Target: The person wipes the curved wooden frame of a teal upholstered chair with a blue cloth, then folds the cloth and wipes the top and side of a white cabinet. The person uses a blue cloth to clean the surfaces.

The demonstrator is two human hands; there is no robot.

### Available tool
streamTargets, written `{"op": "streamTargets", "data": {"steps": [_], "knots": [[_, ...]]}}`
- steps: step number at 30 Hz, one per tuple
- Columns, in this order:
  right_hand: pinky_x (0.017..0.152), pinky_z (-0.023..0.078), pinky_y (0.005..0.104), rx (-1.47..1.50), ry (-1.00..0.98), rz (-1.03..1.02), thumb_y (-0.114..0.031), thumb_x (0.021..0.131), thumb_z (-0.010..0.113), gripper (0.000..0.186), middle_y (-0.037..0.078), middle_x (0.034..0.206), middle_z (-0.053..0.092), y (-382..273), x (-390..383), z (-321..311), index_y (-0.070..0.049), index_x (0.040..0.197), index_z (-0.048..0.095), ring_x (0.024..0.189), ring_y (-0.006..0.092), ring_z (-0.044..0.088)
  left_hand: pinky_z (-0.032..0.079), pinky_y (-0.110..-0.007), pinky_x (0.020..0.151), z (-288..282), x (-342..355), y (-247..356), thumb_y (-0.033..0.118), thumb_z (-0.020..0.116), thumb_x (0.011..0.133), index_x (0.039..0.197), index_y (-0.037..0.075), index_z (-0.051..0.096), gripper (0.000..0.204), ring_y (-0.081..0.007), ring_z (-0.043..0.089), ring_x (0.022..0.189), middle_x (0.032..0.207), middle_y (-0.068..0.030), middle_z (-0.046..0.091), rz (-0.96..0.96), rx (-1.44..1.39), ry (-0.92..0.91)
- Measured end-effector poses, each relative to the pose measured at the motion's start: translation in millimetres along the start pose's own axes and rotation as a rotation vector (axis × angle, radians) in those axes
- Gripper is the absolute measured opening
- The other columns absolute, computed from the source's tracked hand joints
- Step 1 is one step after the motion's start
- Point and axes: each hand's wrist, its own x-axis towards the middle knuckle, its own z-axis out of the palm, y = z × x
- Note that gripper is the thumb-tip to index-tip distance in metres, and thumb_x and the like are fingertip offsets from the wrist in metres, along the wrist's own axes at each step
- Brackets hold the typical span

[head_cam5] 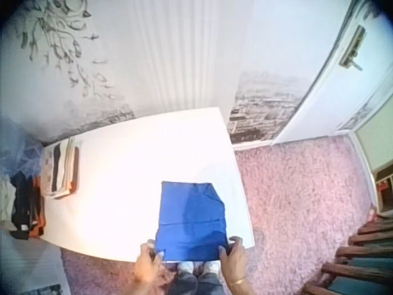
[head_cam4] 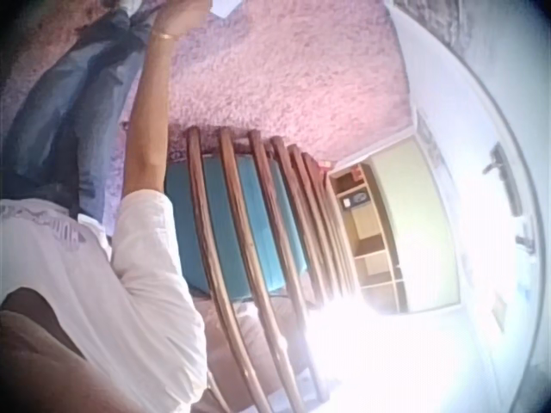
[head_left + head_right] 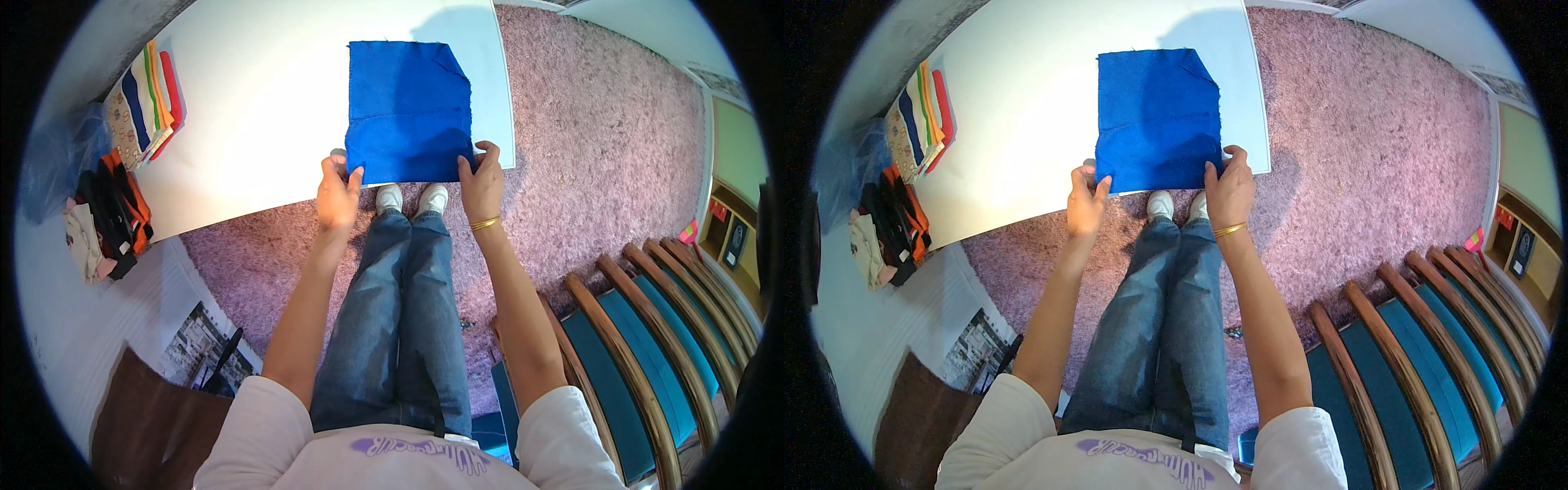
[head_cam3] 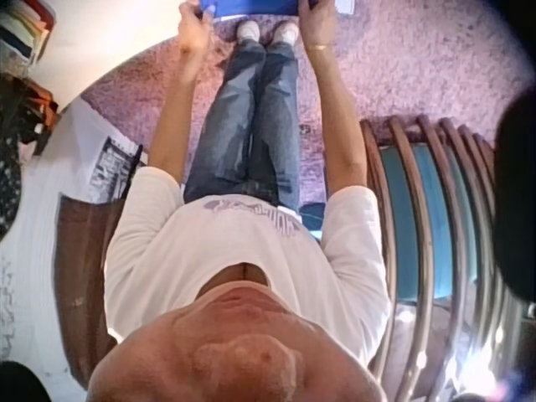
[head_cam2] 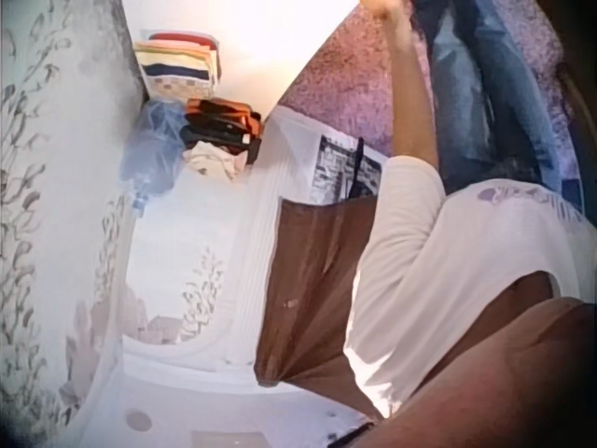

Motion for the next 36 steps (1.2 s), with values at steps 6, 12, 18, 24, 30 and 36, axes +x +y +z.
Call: {"op": "streamTargets", "data": {"steps": [6, 12, 18, 24, 30, 36], "knots": [[0.073, 0.042, 0.0396, -0.235, 0.113, -0.322, -0.014, 0.073, 0.063, 0.028, 0.01, 0.094, 0.054, -13.5, 30.5, 9.9, -0.01, 0.099, 0.057, 0.09, 0.0284, 0.051, 0.043, -0.037, 0.073, -2.5, 15.3, 2.8, 0.012, 0.064, 0.077, 0.091, 0.0, 0.054, 0.021, -0.028, 0.052, 0.082, 0.089, -0.0146, 0.053, 0.26, 0.155, 0.12], [0.07, 0.042, 0.0402, -0.352, 0.083, -0.596, -0.011, 0.075, 0.057, 0.038, 0.012, 0.093, 0.054, -23.1, 107.2, 26.4, -0.01, 0.113, 0.055, 0.084, 0.0288, 0.052, 0.042, -0.038, 0.079, 7.4, 40.6, 20.2, 0.012, 0.064, 0.078, 0.099, -0.002, 0.054, 0.027, -0.0316, 0.052, 0.088, 0.092, -0.0175, 0.054, 0.353, 0.247, 0.189], [0.073, 0.044, 0.0424, -0.255, 0.29, -0.315, -0.011, 0.075, 0.057, 0.043, 0.019, 0.091, 0.053, -16.7, 123.2, 23.6, 0.001, 0.116, 0.049, 0.083, 0.0341, 0.053, 0.041, -0.038, 0.081, 8.8, 42.8, 18.2, 0.01, 0.062, 0.078, 0.099, -0.003, 0.054, 0.025, -0.0335, 0.052, 0.089, 0.094, -0.0186, 0.055, 0.408, 0.269, 0.181], [0.073, 0.041, 0.0396, -0.185, -0.01, -0.445, -0.014, 0.072, 0.064, 0.031, 0.011, 0.091, 0.054, -5.3, 70.5, 12.6, -0.01, 0.101, 0.057, 0.086, 0.0295, 0.052, 0.042, -0.039, 0.079, 8.8, 43.3, 15.6, 0.01, 0.063, 0.077, 0.097, -0.001, 0.054, 0.025, -0.0339, 0.051, 0.089, 0.093, -0.0171, 0.054, 0.39, 0.227, 0.189], [0.073, 0.039, 0.0376, -0.338, -0.088, -0.442, -0.01, 0.07, 0.065, 0.027, 0.007, 0.09, 0.054, -9.9, 57.7, -0.4, -0.01, 0.095, 0.055, 0.088, 0.0268, 0.05, 0.042, -0.038, 0.075, 6.9, 39.4, 16.7, 0.011, 0.06, 0.079, 0.094, 0.0, 0.055, 0.019, -0.0334, 0.052, 0.084, 0.091, -0.0167, 0.054, 0.491, 0.271, 0.201], [0.059, 0.043, 0.0356, 0.101, -0.034, -0.422, -0.005, 0.075, 0.061, 0.021, 0.01, 0.078, 0.059, -4.4, 45.3, -5.9, -0.006, 0.093, 0.051, 0.067, 0.0235, 0.056, 0.043, -0.032, 0.072, -9.3, 14.9, 31.0, 0.018, 0.051, 0.088, 0.101, 0.0, 0.05, 0.022, -0.0247, 0.055, 0.079, 0.085, -0.0159, 0.055, 0.367, 0.043, -0.003]]}}
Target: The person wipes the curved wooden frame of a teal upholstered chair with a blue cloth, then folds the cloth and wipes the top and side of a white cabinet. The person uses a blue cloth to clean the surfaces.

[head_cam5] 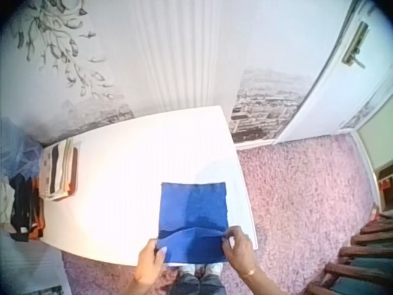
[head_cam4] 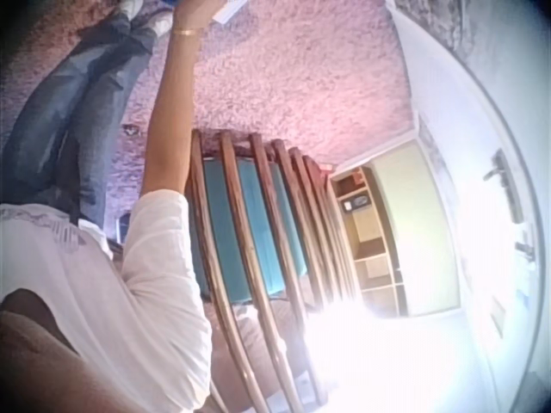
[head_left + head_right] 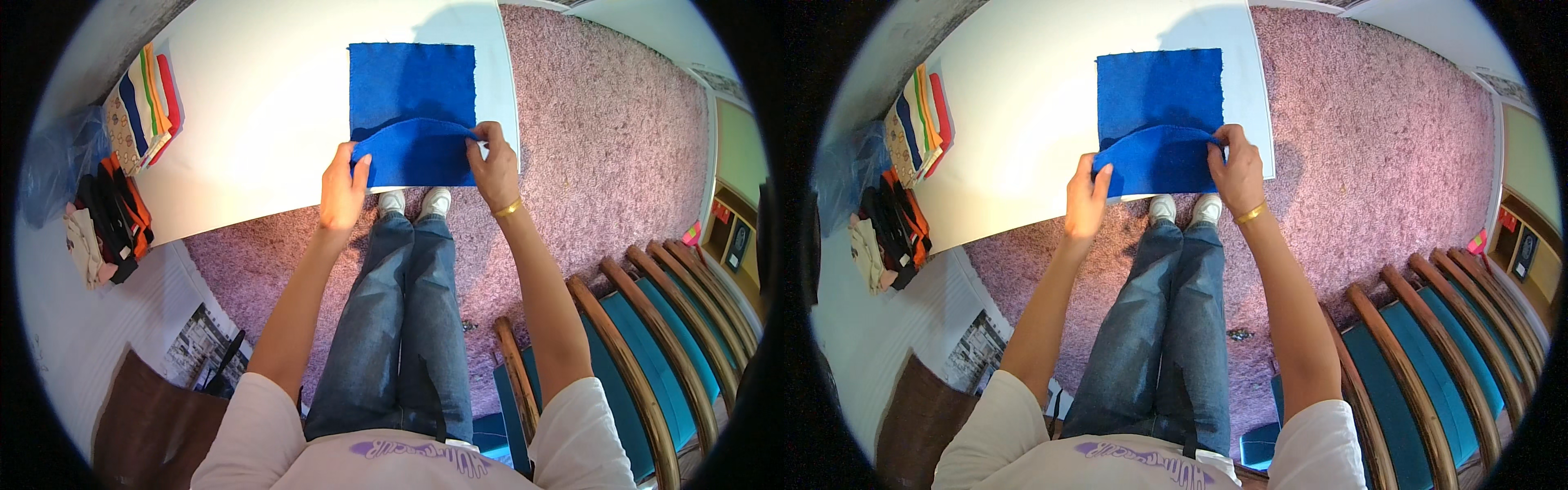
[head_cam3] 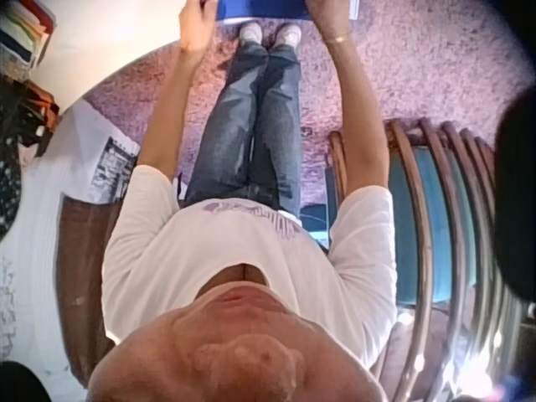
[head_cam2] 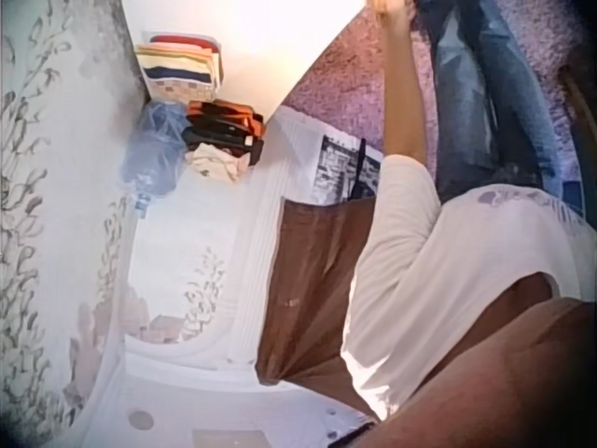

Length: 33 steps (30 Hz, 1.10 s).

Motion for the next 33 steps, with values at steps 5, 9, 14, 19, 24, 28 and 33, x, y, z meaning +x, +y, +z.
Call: {"op": "streamTargets", "data": {"steps": [5, 9, 14, 19, 24, 28, 33], "knots": [[0.047, 0.039, 0.0268, 0.22, -0.023, 0.292, -0.007, 0.083, 0.056, 0.014, 0.009, 0.063, 0.056, -29.3, 22.1, -27.0, -0.002, 0.093, 0.047, 0.051, 0.0129, 0.05, 0.046, -0.033, 0.065, -30.1, 19.7, 42.6, 0.022, 0.048, 0.09, 0.101, 0.0, 0.048, 0.025, -0.0222, 0.06, 0.072, 0.079, -0.018, 0.06, -0.132, -0.127, -0.084], [0.052, 0.044, 0.0305, 0.202, 0.018, 0.288, -0.014, 0.083, 0.057, 0.024, 0.012, 0.066, 0.059, -32.1, 75.5, -17.3, 0.0, 0.1, 0.048, 0.056, 0.0185, 0.056, 0.047, -0.031, 0.071, -27.7, 85.9, 39.3, 0.025, 0.05, 0.09, 0.104, -0.001, 0.051, 0.03, -0.0191, 0.06, 0.08, 0.089, -0.0154, 0.061, -0.048, -0.198, -0.021], [0.066, 0.05, 0.0384, -0.047, 0.015, 0.376, -0.025, 0.078, 0.064, 0.044, 0.02, 0.08, 0.064, 7.1, 85.0, 16.7, 0.002, 0.107, 0.045, 0.074, 0.034, 0.062, 0.048, -0.032, 0.078, -3.4, 118.6, 5.8, 0.034, 0.055, 0.086, 0.109, -0.004, 0.048, 0.045, -0.0258, 0.06, 0.09, 0.097, -0.0194, 0.06, -0.235, 0.095, -0.092], [0.064, 0.048, 0.04, -0.098, 0.013, 0.364, -0.027, 0.073, 0.069, 0.042, 0.019, 0.075, 0.062, 16.0, 47.0, 16.0, 0.002, 0.098, 0.051, 0.069, 0.0347, 0.06, 0.047, -0.031, 0.078, -9.4, 81.1, -14.1, 0.034, 0.058, 0.085, 0.106, -0.003, 0.05, 0.044, -0.0223, 0.06, 0.088, 0.095, -0.0175, 0.06, -0.268, -0.031, -0.127], [0.063, 0.046, 0.0402, -0.102, 0.003, 0.423, -0.027, 0.07, 0.07, 0.034, 0.013, 0.073, 0.06, 16.4, 17.6, 10.7, -0.001, 0.086, 0.056, 0.071, 0.0311, 0.058, 0.046, -0.028, 0.077, -4.5, 45.7, -27.5, 0.024, 0.062, 0.083, 0.102, -0.003, 0.05, 0.036, -0.0173, 0.057, 0.086, 0.091, -0.0125, 0.058, -0.309, -0.037, -0.149], [0.07, 0.044, 0.0415, -0.44, -0.156, 0.432, -0.026, 0.07, 0.068, 0.025, 0.011, 0.086, 0.059, -0.5, -2.9, 7.1, -0.005, 0.082, 0.06, 0.085, 0.0291, 0.055, 0.046, -0.026, 0.072, 0.9, 27.8, -23.7, 0.016, 0.063, 0.083, 0.098, 0.0, 0.05, 0.026, -0.0143, 0.056, 0.08, 0.085, -0.0089, 0.057, -0.346, -0.05, -0.129], [0.063, 0.047, 0.0369, -0.037, -0.086, 0.558, -0.02, 0.075, 0.064, 0.021, 0.012, 0.078, 0.061, 11.1, -18.2, 3.6, -0.002, 0.084, 0.057, 0.071, 0.0267, 0.059, 0.046, -0.029, 0.062, 3.3, 12.8, -27.8, 0.011, 0.062, 0.082, 0.102, 0.002, 0.044, 0.028, -0.015, 0.054, 0.065, 0.076, -0.0074, 0.056, -0.332, -0.158, 0.039]]}}
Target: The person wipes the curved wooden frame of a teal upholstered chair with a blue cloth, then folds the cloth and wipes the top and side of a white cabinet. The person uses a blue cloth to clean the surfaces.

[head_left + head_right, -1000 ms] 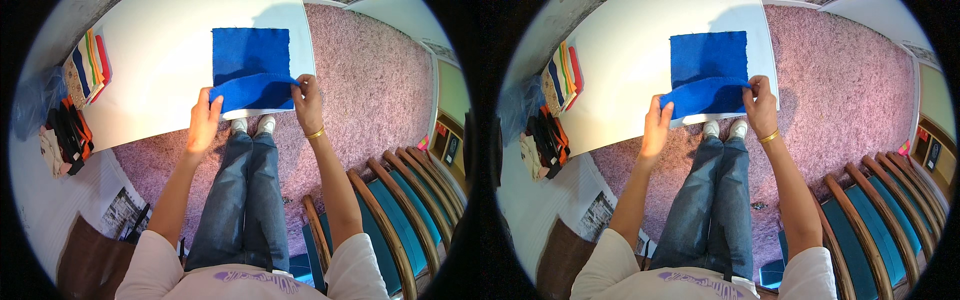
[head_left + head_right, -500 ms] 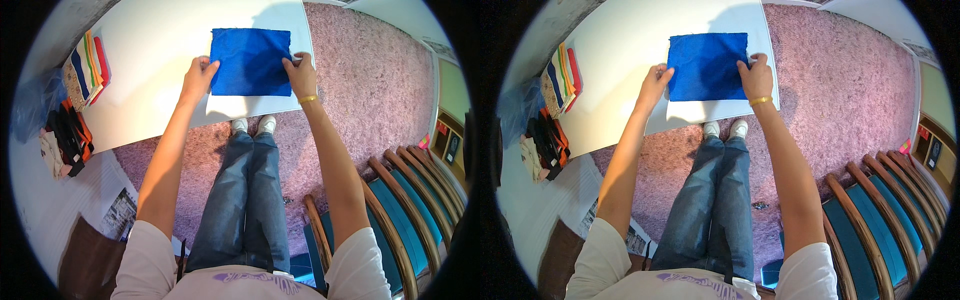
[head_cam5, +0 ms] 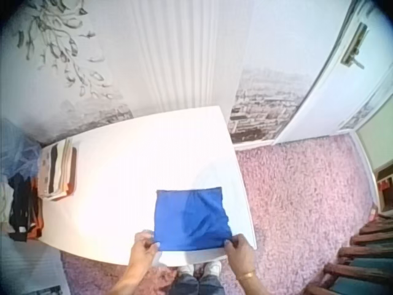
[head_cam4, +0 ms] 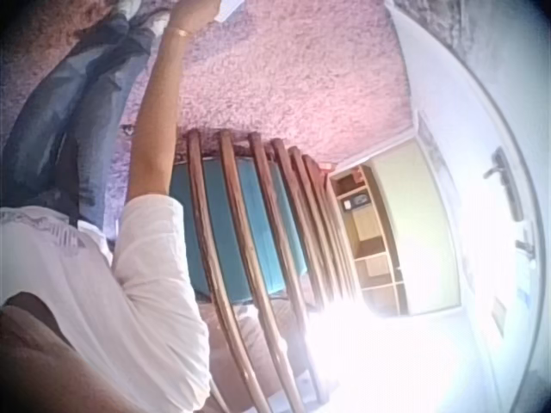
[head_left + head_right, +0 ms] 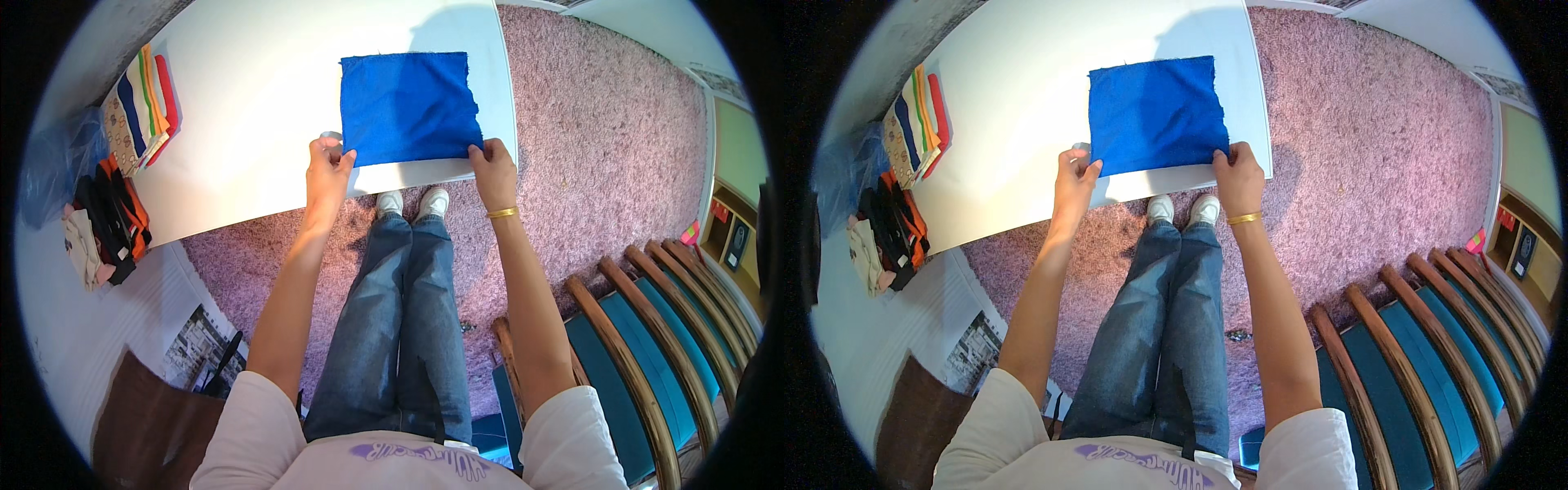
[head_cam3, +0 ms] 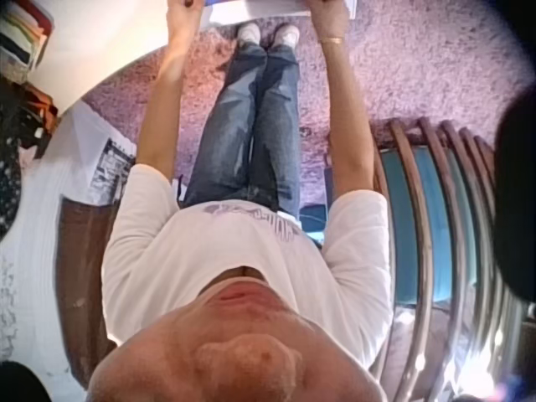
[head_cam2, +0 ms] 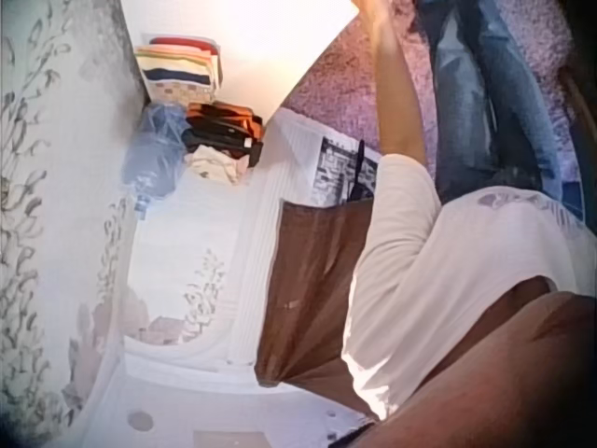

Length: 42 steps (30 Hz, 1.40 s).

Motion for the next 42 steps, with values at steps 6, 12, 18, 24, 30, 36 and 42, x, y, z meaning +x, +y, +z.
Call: {"op": "streamTargets", "data": {"steps": [6, 12, 18, 24, 30, 36, 42], "knots": [[0.054, 0.046, 0.0229, 0.585, -0.165, 0.348, -0.009, 0.083, 0.056, 0.021, 0.013, 0.07, 0.06, -6.7, -30.3, -11.0, 0.005, 0.096, 0.047, 0.059, 0.0139, 0.057, 0.044, -0.026, 0.06, -8.6, -27.4, -26.2, 0.007, 0.051, 0.088, 0.099, 0.003, 0.043, 0.014, -0.0109, 0.051, 0.064, 0.073, -0.0047, 0.053, -0.016, -0.158, -0.14], [0.055, 0.044, 0.0227, 0.648, -0.057, 0.089, -0.007, 0.086, 0.052, 0.018, 0.008, 0.069, 0.057, -32.9, -32.3, -29.0, 0.001, 0.1, 0.045, 0.058, 0.0111, 0.054, 0.042, -0.02, 0.061, -26.2, -33.3, 24.7, 0.004, 0.056, 0.085, 0.099, 0.004, 0.055, 0.015, -0.0078, 0.048, 0.07, 0.079, 0.0002, 0.051, -0.015, -0.218, -0.301], [0.065, 0.047, 0.025, 0.466, -0.131, -0.114, 0.0, 0.085, 0.045, 0.024, 0.009, 0.083, 0.062, -74.7, -36.9, -65.2, 0.001, 0.104, 0.059, 0.072, 0.0138, 0.06, 0.048, -0.026, 0.066, -48.4, -44.0, 88.0, -0.004, 0.061, 0.077, 0.104, 0.001, 0.051, 0.03, -0.0172, 0.056, 0.074, 0.085, -0.0081, 0.052, 0.425, 0.293, -0.192], [0.069, 0.048, 0.031, -0.059, 0.042, -0.451, 0.005, 0.078, 0.05, 0.019, 0.013, 0.082, 0.062, -90.6, -45.3, -84.1, 0.001, 0.095, 0.058, 0.075, 0.0239, 0.061, 0.047, -0.028, 0.062, -68.2, -42.4, 109.7, -0.003, 0.062, 0.075, 0.088, 0.001, 0.057, 0.015, -0.0189, 0.056, 0.07, 0.084, -0.0092, 0.053, 0.426, 0.311, -0.104], [0.062, 0.046, 0.0325, 0.037, 0.128, -0.522, 0.0, 0.077, 0.054, 0.013, 0.014, 0.078, 0.059, -133.8, -4.6, -102.7, -0.002, 0.089, 0.057, 0.068, 0.0244, 0.058, 0.046, -0.028, 0.065, -89.4, -1.6, 165.4, -0.001, 0.064, 0.074, 0.086, 0.003, 0.059, 0.014, -0.0194, 0.055, 0.073, 0.083, -0.0091, 0.052, 0.64, 0.3, 0.046], [0.061, 0.046, 0.0311, -0.047, 0.257, -0.634, 0.001, 0.074, 0.057, 0.015, 0.011, 0.078, 0.059, -150.5, 0.1, -109.0, -0.003, 0.088, 0.056, 0.067, 0.0225, 0.057, 0.042, -0.025, 0.064, -94.1, 3.8, 167.4, 0.001, 0.062, 0.076, 0.087, 0.005, 0.06, 0.011, -0.0157, 0.051, 0.086, 0.098, -0.0057, 0.051, 0.789, 0.289, 0.144], [0.072, 0.045, 0.0368, -0.096, 0.111, -0.494, 0.003, 0.072, 0.056, 0.018, 0.012, 0.085, 0.058, -73.0, -16.9, -57.8, -0.003, 0.088, 0.055, 0.081, 0.0305, 0.056, 0.041, -0.033, 0.09, -57.7, -8.3, 80.3, -0.006, 0.06, 0.071, 0.087, 0.005, 0.058, 0.02, -0.0253, 0.048, 0.105, 0.111, -0.0099, 0.049, 0.687, 0.397, -0.045]]}}
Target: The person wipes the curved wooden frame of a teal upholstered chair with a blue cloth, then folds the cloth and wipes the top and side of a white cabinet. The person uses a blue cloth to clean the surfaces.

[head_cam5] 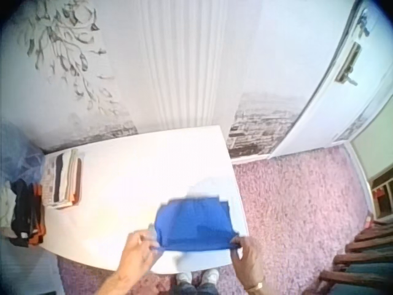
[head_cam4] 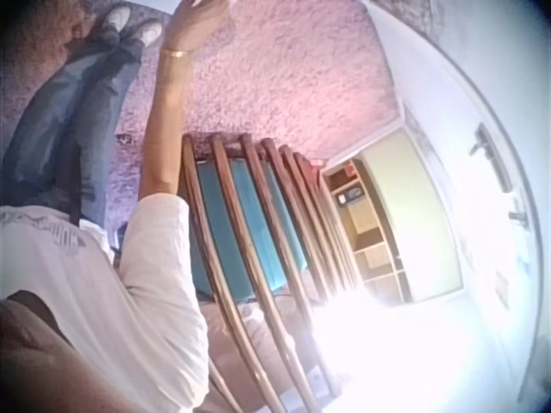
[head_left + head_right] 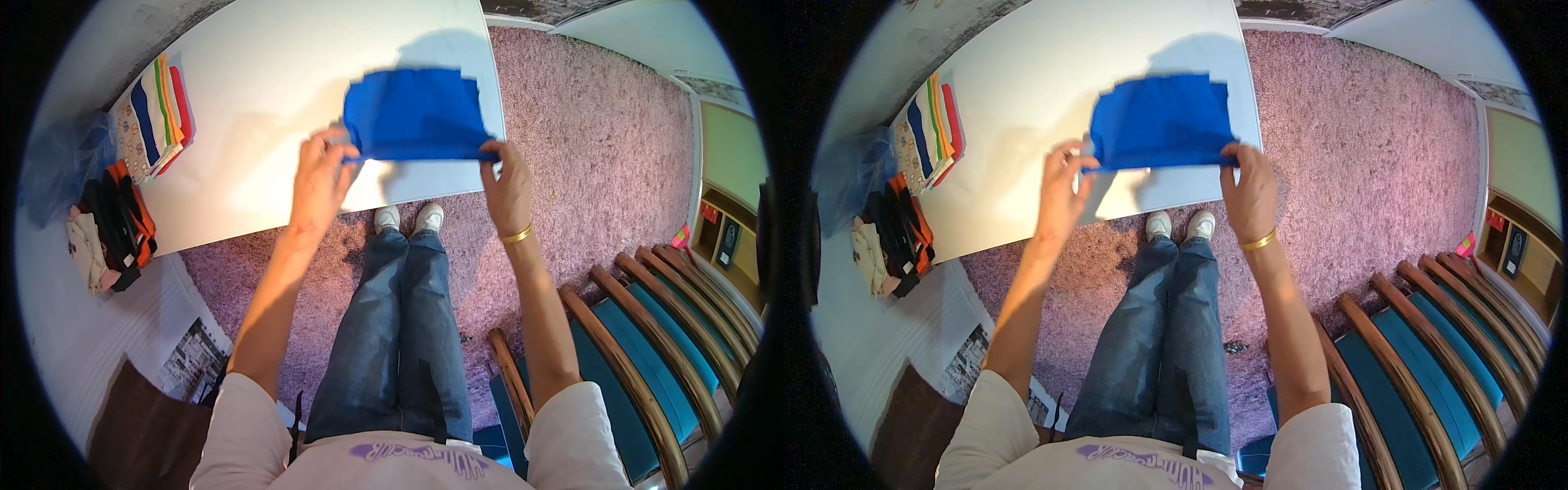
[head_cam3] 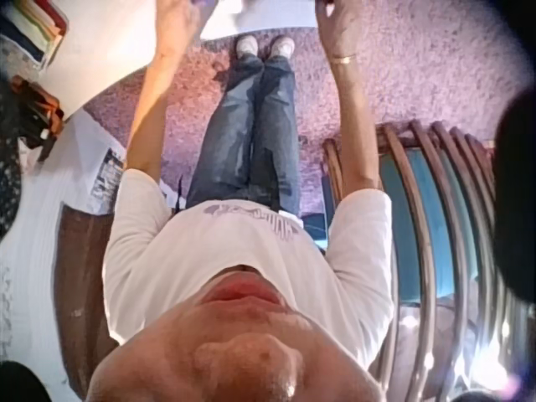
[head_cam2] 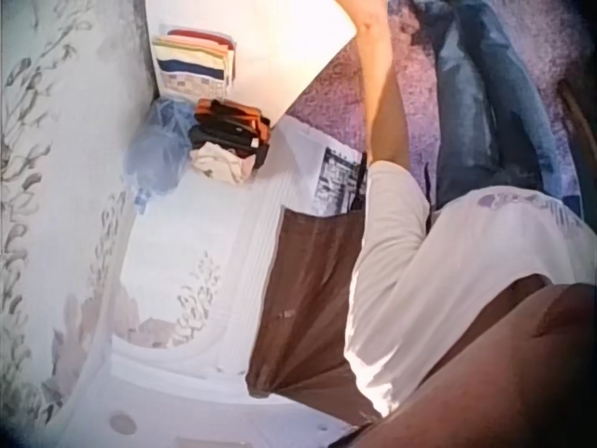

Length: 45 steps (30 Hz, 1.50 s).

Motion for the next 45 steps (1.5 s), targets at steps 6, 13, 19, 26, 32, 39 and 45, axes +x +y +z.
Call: {"op": "streamTargets", "data": {"steps": [6, 13, 19, 26, 32, 39, 45], "knots": [[0.068, 0.044, 0.039, -0.023, -0.226, 0.11, -0.004, 0.072, 0.06, 0.013, 0.013, 0.081, 0.057, 25.4, -51.3, 22.9, -0.006, 0.085, 0.058, 0.077, 0.0317, 0.055, 0.045, -0.03, 0.075, 32.1, -58.6, -28.0, -0.004, 0.058, 0.076, 0.092, 0.004, 0.054, 0.018, -0.0221, 0.054, 0.092, 0.102, -0.0099, 0.054, -0.13, -0.217, -0.26], [0.079, 0.04, 0.0409, -0.001, -0.179, 0.17, -0.017, 0.073, 0.065, 0.02, 0.018, 0.09, 0.055, 38.0, -18.7, 29.6, -0.003, 0.086, 0.062, 0.089, 0.0333, 0.051, 0.044, -0.027, 0.067, 28.3, -20.3, -24.1, 0.005, 0.056, 0.083, 0.097, 0.002, 0.056, 0.015, -0.0156, 0.054, 0.073, 0.082, -0.0094, 0.058, -0.424, -0.283, -0.258], [0.072, 0.045, 0.038, 0.105, -0.181, 0.221, -0.017, 0.078, 0.06, 0.02, 0.016, 0.084, 0.061, 13.8, 6.2, 32.9, -0.003, 0.092, 0.058, 0.079, 0.0321, 0.056, 0.043, -0.025, 0.066, 28.0, -10.8, -16.4, 0.006, 0.056, 0.083, 0.095, 0.002, 0.057, 0.012, -0.0122, 0.051, 0.072, 0.079, -0.0049, 0.057, -0.447, -0.308, -0.165], [0.072, 0.046, 0.0382, 0.198, -0.171, 0.373, -0.017, 0.078, 0.059, 0.021, 0.018, 0.087, 0.06, 26.6, -1.3, 53.6, -0.002, 0.093, 0.057, 0.081, 0.0342, 0.059, 0.043, -0.026, 0.066, 43.3, -33.0, -30.6, 0.005, 0.055, 0.083, 0.094, 0.001, 0.057, 0.012, -0.0118, 0.051, 0.071, 0.078, -0.0054, 0.057, -0.579, -0.368, -0.103], [0.076, 0.044, 0.0421, -0.055, -0.096, 0.417, -0.025, 0.073, 0.065, 0.039, 0.014, 0.101, 0.06, 33.0, 5.6, 84.4, -0.003, 0.103, 0.055, 0.092, 0.0305, 0.057, 0.046, -0.035, 0.073, 86.5, -29.5, -61.4, 0.012, 0.067, 0.074, 0.092, -0.002, 0.055, 0.025, -0.0302, 0.058, 0.079, 0.089, -0.0181, 0.058, -0.668, -0.135, -0.021], [0.081, 0.042, 0.0419, 0.054, -0.258, 0.6, -0.028, 0.072, 0.065, 0.041, 0.014, 0.102, 0.059, 27.1, 8.7, 87.6, -0.004, 0.104, 0.055, 0.097, 0.0339, 0.053, 0.045, -0.034, 0.074, 80.2, -24.1, -38.2, 0.014, 0.067, 0.074, 0.094, -0.001, 0.053, 0.028, -0.0269, 0.057, 0.082, 0.087, -0.0164, 0.058, -0.838, -0.305, -0.034], [0.073, 0.046, 0.0407, 0.212, 0.006, 0.164, -0.019, 0.075, 0.063, 0.027, 0.017, 0.088, 0.061, 29.9, -18.9, 69.6, -0.002, 0.095, 0.056, 0.084, 0.0341, 0.057, 0.046, -0.033, 0.071, 61.2, -33.4, -18.5, 0.008, 0.061, 0.08, 0.096, 0.0, 0.052, 0.02, -0.0251, 0.059, 0.08, 0.087, -0.0156, 0.059, -0.588, -0.221, 0.024]]}}
